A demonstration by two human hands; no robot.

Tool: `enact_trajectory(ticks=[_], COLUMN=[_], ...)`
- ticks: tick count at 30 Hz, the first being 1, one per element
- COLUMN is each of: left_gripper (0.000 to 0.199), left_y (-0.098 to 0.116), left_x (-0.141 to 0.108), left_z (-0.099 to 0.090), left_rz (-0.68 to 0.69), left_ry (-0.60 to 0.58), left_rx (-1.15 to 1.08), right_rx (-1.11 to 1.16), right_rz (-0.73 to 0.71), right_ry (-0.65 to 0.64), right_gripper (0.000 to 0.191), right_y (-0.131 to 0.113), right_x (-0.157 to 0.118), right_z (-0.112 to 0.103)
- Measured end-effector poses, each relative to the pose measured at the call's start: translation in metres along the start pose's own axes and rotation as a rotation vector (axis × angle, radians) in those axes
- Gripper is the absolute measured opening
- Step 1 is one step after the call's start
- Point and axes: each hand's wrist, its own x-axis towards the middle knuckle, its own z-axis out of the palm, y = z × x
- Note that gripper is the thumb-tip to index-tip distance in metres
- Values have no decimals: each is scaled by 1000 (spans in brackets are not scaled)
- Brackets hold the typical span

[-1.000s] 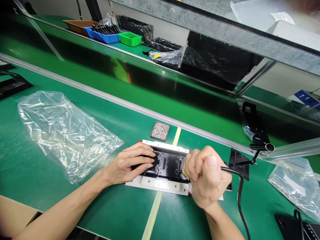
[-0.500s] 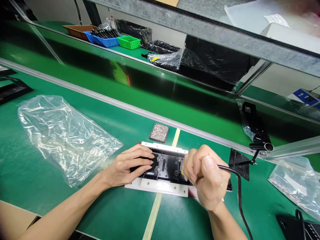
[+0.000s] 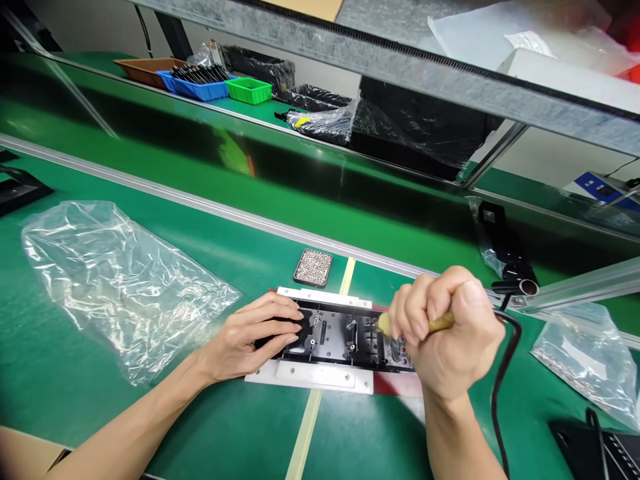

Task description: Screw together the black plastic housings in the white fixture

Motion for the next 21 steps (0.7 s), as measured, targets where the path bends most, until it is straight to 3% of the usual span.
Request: enact_trajectory(ticks=[6,21], left_gripper=[23,25], left_y=[0,2], left_x=[-4,-7], left_z=[-2,-4], left_rz=[-11,-7], left_ry=[-9,-18], left_rx=[-4,-6], right_rx=[-37,-30], right_rz=[-78,-68], right_ry=[67,37], right_gripper=[37,37], right_y=[9,29], right_x=[9,2], right_z=[19,24])
